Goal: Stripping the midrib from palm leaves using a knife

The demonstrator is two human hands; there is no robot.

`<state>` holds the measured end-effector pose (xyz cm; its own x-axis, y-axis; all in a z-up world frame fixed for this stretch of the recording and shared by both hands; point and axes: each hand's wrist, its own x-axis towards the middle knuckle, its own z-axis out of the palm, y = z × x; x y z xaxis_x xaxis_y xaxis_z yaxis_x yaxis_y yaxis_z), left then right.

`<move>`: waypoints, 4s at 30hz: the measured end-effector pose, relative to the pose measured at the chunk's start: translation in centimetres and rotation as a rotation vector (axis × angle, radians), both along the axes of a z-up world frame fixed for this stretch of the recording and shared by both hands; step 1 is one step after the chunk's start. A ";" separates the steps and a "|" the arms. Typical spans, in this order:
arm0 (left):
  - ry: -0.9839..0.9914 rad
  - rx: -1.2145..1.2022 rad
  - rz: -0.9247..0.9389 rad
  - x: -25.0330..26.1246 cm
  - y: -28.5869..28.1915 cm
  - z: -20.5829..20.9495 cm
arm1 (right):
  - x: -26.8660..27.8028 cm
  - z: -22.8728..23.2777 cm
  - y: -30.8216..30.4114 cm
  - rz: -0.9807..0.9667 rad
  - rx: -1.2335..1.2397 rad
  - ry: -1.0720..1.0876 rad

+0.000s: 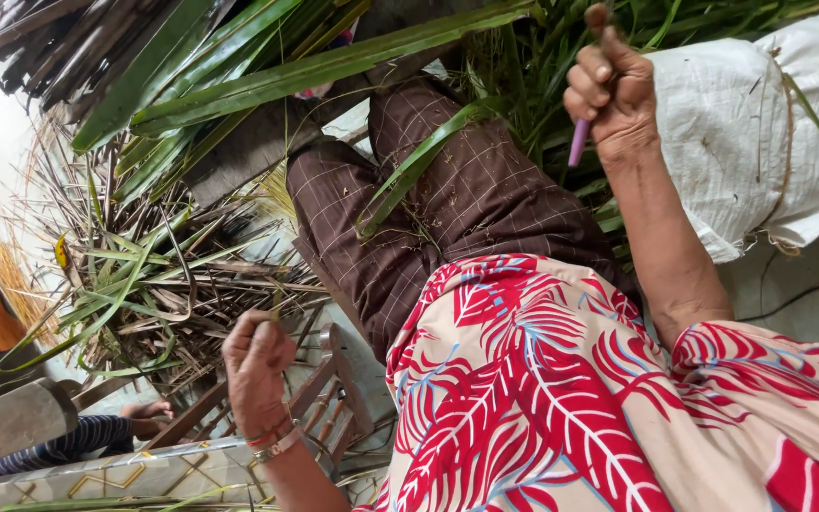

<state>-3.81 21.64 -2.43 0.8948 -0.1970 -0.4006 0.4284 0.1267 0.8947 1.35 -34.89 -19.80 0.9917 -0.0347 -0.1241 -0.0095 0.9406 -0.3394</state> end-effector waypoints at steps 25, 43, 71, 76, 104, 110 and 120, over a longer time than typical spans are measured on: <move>-0.280 -0.080 0.046 7.6 -24.2 -2.7 | -4.4 15.2 4.9 0.099 -1.220 0.216; -0.148 -0.091 -0.342 5.8 -22.6 -1.1 | 1.7 18.3 5.4 -0.031 -0.565 0.040; -0.844 0.442 -0.086 6.4 -23.3 -2.7 | -2.0 20.6 10.1 -0.083 -1.074 -0.067; -0.663 0.046 0.299 6.7 -24.5 -1.2 | -4.3 17.2 14.0 0.146 -0.749 0.024; -0.523 0.509 -0.139 3.9 -23.4 -1.7 | -3.0 13.7 15.4 0.142 -0.769 0.111; -0.532 0.475 -0.106 3.3 -23.5 -2.1 | -3.7 14.5 16.0 0.193 -0.689 0.221; -0.445 0.346 -0.152 2.8 -23.2 -1.0 | -3.8 13.9 15.1 0.210 -0.622 0.157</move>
